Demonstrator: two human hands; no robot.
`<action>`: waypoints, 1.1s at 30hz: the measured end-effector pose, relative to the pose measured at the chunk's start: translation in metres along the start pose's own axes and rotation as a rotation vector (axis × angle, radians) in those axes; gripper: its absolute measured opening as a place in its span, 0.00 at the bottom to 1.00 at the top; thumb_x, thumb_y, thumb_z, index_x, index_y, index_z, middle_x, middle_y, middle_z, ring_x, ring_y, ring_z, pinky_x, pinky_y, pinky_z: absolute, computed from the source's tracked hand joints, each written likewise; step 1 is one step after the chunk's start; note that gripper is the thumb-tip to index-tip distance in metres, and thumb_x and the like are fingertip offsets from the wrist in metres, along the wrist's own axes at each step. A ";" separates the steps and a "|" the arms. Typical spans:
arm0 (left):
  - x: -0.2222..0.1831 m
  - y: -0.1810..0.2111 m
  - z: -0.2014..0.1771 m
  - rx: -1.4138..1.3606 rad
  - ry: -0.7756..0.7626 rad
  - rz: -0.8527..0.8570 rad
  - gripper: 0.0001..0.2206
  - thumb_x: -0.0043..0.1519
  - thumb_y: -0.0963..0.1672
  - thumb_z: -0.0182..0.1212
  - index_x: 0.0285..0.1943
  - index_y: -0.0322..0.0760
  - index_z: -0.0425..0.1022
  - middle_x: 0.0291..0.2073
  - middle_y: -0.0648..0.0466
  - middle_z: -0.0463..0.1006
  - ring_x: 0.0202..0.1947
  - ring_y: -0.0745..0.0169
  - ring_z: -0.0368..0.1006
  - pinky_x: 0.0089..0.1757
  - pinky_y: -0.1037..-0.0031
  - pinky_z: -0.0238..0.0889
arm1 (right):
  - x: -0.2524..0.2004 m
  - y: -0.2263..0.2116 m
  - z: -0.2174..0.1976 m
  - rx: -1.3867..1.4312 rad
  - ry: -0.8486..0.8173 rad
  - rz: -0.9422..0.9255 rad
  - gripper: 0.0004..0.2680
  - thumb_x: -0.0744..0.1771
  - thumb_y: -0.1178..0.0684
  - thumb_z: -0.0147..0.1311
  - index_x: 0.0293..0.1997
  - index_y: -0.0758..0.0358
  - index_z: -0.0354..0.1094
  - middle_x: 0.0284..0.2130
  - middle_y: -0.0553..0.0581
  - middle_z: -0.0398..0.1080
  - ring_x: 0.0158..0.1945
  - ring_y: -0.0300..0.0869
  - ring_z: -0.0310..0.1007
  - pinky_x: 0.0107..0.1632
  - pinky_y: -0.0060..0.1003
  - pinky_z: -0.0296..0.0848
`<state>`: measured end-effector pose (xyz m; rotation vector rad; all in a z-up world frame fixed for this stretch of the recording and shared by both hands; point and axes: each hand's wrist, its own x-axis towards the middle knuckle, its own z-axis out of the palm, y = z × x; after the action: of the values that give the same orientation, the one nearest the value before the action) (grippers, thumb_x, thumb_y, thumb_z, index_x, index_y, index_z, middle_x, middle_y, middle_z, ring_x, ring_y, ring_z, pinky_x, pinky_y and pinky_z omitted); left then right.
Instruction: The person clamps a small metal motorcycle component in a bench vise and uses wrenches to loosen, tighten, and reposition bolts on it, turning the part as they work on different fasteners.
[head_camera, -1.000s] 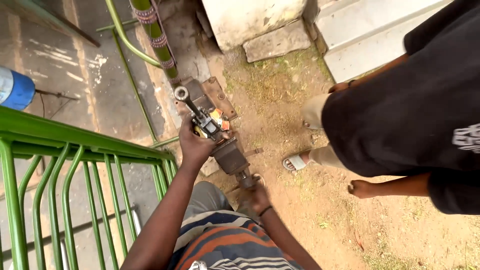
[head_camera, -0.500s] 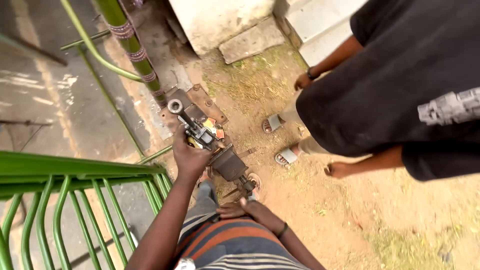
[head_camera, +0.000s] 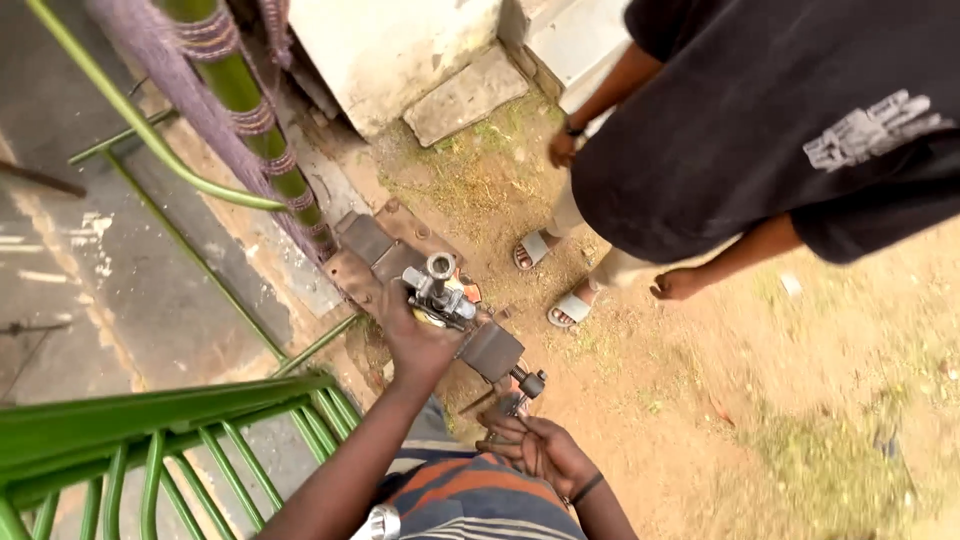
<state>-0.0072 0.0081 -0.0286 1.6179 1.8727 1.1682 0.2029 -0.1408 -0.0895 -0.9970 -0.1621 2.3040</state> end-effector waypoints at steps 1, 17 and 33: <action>-0.007 -0.011 0.004 0.023 -0.024 -0.009 0.30 0.44 0.47 0.80 0.52 0.31 0.70 0.49 0.42 0.71 0.56 0.41 0.69 0.59 0.55 0.63 | -0.010 0.000 0.014 0.149 0.012 0.024 0.21 0.70 0.48 0.38 0.66 0.76 0.58 0.63 0.65 0.69 0.57 0.52 0.76 0.50 0.41 0.78; -0.004 0.004 -0.013 -0.071 -0.172 0.013 0.37 0.40 0.45 0.78 0.58 0.26 0.64 0.55 0.38 0.65 0.63 0.36 0.62 0.66 0.50 0.56 | 0.082 -0.009 -0.130 0.933 0.270 -0.515 0.29 0.71 0.37 0.39 0.71 0.80 0.45 0.58 0.78 0.65 0.59 0.61 0.70 0.64 0.52 0.67; 0.006 0.021 -0.031 -0.183 -0.162 0.198 0.32 0.39 0.42 0.77 0.52 0.33 0.65 0.45 0.44 0.67 0.51 0.41 0.64 0.53 0.54 0.61 | -0.036 0.071 0.062 -0.396 0.722 -0.695 0.19 0.71 0.44 0.40 0.62 0.65 0.70 0.28 0.51 0.60 0.27 0.34 0.58 0.32 0.32 0.63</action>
<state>-0.0197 0.0030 0.0070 1.7660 1.4887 1.2084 0.1437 -0.2110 -0.0475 -1.5967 -0.5703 1.2194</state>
